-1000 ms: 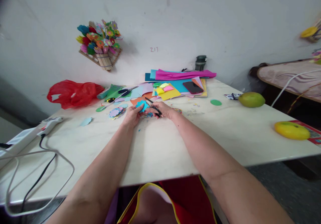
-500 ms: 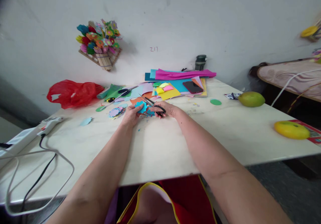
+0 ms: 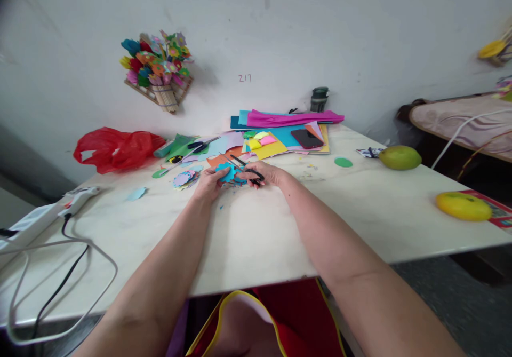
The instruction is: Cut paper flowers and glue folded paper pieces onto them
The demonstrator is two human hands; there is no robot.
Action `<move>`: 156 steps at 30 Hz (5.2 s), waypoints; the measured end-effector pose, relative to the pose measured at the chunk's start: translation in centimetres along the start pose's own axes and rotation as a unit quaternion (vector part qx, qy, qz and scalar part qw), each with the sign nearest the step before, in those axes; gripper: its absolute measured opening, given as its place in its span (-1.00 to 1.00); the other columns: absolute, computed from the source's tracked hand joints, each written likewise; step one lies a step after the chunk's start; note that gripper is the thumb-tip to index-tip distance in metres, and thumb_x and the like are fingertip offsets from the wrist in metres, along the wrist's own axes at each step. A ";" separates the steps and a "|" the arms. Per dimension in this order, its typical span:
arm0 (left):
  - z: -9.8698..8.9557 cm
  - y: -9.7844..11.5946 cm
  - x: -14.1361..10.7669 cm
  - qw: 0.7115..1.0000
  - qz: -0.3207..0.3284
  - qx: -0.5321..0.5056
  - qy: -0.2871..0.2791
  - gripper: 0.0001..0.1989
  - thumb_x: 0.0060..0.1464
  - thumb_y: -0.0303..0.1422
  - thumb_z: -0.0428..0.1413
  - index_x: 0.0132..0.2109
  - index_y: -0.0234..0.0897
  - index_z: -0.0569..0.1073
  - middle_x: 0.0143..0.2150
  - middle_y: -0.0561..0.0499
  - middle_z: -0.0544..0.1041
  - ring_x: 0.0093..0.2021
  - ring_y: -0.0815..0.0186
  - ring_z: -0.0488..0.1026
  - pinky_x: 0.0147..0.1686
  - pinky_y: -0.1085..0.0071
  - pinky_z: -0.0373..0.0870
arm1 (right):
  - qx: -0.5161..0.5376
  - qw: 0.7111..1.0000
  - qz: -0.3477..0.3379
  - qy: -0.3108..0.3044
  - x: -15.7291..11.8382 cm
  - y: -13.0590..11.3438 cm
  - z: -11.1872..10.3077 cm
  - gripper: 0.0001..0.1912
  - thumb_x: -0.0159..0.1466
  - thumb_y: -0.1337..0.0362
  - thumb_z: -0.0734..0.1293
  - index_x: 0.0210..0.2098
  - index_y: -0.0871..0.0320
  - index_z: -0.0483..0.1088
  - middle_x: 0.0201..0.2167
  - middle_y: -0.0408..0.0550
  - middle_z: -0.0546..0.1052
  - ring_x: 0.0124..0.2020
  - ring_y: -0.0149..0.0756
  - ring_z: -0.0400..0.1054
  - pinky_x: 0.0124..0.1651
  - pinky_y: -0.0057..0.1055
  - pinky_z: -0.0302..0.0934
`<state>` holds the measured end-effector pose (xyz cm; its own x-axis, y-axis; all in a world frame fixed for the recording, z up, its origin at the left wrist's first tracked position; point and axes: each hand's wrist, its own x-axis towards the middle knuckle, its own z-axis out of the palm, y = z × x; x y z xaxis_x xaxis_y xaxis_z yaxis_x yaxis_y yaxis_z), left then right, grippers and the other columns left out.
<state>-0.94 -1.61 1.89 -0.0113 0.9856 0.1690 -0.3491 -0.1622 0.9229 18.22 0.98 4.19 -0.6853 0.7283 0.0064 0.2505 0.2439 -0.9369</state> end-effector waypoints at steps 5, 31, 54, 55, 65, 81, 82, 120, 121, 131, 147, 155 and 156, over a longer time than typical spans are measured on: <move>0.0 0.0 0.0 1.000 -0.003 0.000 0.000 -0.71 -0.38 -0.32 0.39 -0.50 -0.38 0.49 -0.51 -0.02 0.54 -0.54 0.34 0.46 -0.42 0.37 0.46 | 0.002 1.000 0.010 0.008 0.0 -0.1 0.1 -0.79 0.18 0.21 0.33 -0.46 0.22 0.28 -0.68 -0.19 0.40 -0.75 -0.55 0.20 -0.76 -0.61 -0.09; 0.0 0.0 0.0 0.999 0.002 -0.026 0.027 -0.70 -0.43 -0.33 0.39 -0.49 -0.41 0.51 -0.53 -0.02 0.54 -0.54 0.34 0.46 -0.42 0.39 0.45 | 0.023 1.000 0.009 0.011 0.9 1.3 -0.3 -0.76 0.06 0.17 0.40 -0.45 0.21 0.32 -0.71 -0.22 0.38 -0.76 -0.54 0.18 -0.77 -0.61 -0.13; 0.0 0.0 0.0 0.999 -0.002 -0.037 0.024 -0.68 -0.41 -0.35 0.37 -0.45 -0.40 0.49 -0.47 -0.06 0.56 -0.40 0.19 0.55 -0.21 0.18 0.52 | 0.019 0.999 0.023 0.017 0.7 1.0 -0.1 -0.79 0.04 0.20 0.39 -0.48 0.21 0.33 -0.75 -0.24 0.33 -0.77 -0.54 0.14 -0.74 -0.59 -0.08; 0.0 0.0 0.0 0.999 -0.001 -0.038 0.022 -0.68 -0.41 -0.35 0.37 -0.44 -0.40 0.49 -0.46 -0.06 0.56 -0.39 0.19 0.55 -0.20 0.18 0.52 | 0.015 0.999 0.025 0.019 0.7 1.0 -0.1 -0.79 0.03 0.20 0.40 -0.47 0.21 0.33 -0.74 -0.25 0.33 -0.78 -0.55 0.13 -0.74 -0.59 -0.08; -0.4 -0.1 0.1 1.000 -0.005 -0.025 0.005 -0.64 -0.33 -0.29 0.37 -0.36 -0.39 0.48 -0.46 -0.04 0.55 -0.39 0.22 0.55 -0.26 0.27 0.54 | 0.026 0.999 0.019 0.011 0.3 0.9 -0.4 -0.73 0.10 0.14 0.38 -0.46 0.22 0.30 -0.72 -0.21 0.36 -0.78 -0.56 0.16 -0.78 -0.62 -0.15; 0.0 0.1 -0.1 1.000 -0.007 -0.013 -0.012 -0.65 -0.30 -0.24 0.37 -0.41 -0.42 0.50 -0.44 -0.05 0.56 -0.50 0.38 0.47 -0.40 0.42 0.51 | 0.020 0.999 -0.026 0.036 0.7 0.8 0.4 -0.68 0.09 0.10 0.41 -0.41 0.23 0.32 -0.61 -0.15 0.46 -0.70 -0.52 0.28 -0.76 -0.61 -0.09; 0.1 0.1 -0.2 1.000 -0.007 -0.011 -0.015 -0.65 -0.29 -0.24 0.37 -0.41 -0.42 0.50 -0.43 -0.05 0.56 -0.50 0.38 0.47 -0.40 0.42 0.51 | 0.012 0.999 -0.028 0.039 0.8 0.8 0.5 -0.68 0.08 0.09 0.41 -0.42 0.23 0.32 -0.61 -0.15 0.46 -0.70 -0.51 0.28 -0.76 -0.61 -0.09; 0.1 0.0 -0.4 1.000 -0.003 -0.009 0.008 -0.71 -0.35 -0.31 0.37 -0.44 -0.36 0.50 -0.51 0.02 0.52 -0.53 0.37 0.44 -0.41 0.39 0.46 | 0.152 0.962 -0.065 0.215 1.9 -0.3 2.1 -0.65 -0.12 0.34 0.40 -0.30 0.16 0.32 -0.62 -0.27 0.39 -0.62 -0.45 0.31 -0.60 -0.57 0.09; 0.1 0.2 -0.5 1.000 0.004 -0.017 0.016 -0.71 -0.35 -0.32 0.37 -0.44 -0.36 0.49 -0.50 0.02 0.52 -0.52 0.37 0.45 -0.39 0.38 0.46 | 0.151 0.965 -0.058 0.208 1.7 -0.4 2.1 -0.65 -0.11 0.34 0.40 -0.30 0.16 0.31 -0.62 -0.26 0.40 -0.62 -0.44 0.32 -0.63 -0.58 0.07; 0.1 0.5 -0.6 0.998 0.020 -0.056 0.039 -0.61 -0.39 -0.26 0.40 -0.38 -0.37 0.49 -0.43 0.00 0.57 -0.45 0.34 0.51 -0.28 0.37 0.50 | 0.100 0.992 -0.020 0.077 1.3 0.0 2.1 -0.73 0.10 0.15 0.40 -0.38 0.21 0.32 -0.63 -0.19 0.42 -0.69 -0.50 0.29 -0.80 -0.62 -0.08; -0.4 0.1 0.0 0.993 0.025 -0.100 0.055 -0.69 -0.30 -0.34 0.37 -0.36 -0.38 0.51 -0.41 -0.01 0.55 -0.40 0.32 0.53 -0.25 0.34 0.51 | 0.038 0.998 -0.019 0.035 1.3 0.5 2.2 -0.70 0.21 0.06 0.31 -0.39 0.19 0.29 -0.58 -0.16 0.44 -0.67 -0.51 0.31 -0.78 -0.62 -0.05; -0.1 0.3 -0.1 0.992 0.014 -0.104 0.065 -0.77 -0.23 -0.43 0.33 -0.38 -0.40 0.49 -0.41 -0.03 0.54 -0.42 0.33 0.52 -0.21 0.28 0.50 | 0.036 0.998 -0.012 0.048 1.4 0.5 2.3 -0.71 0.21 0.07 0.31 -0.43 0.18 0.28 -0.62 -0.19 0.41 -0.71 -0.54 0.25 -0.80 -0.62 -0.09; -0.1 0.3 -0.1 0.992 0.015 -0.105 0.066 -0.78 -0.23 -0.43 0.33 -0.38 -0.40 0.49 -0.41 -0.03 0.54 -0.41 0.33 0.52 -0.21 0.28 0.50 | 0.037 0.998 -0.013 0.048 1.4 0.5 2.3 -0.71 0.20 0.07 0.31 -0.43 0.18 0.28 -0.63 -0.20 0.40 -0.72 -0.54 0.25 -0.81 -0.62 -0.09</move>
<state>-1.18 -1.74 2.11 -0.1418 0.9806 0.1356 -0.5337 -0.1911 0.8238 15.82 0.64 2.90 -0.6210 0.7815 0.0605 0.1810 0.2180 -0.9590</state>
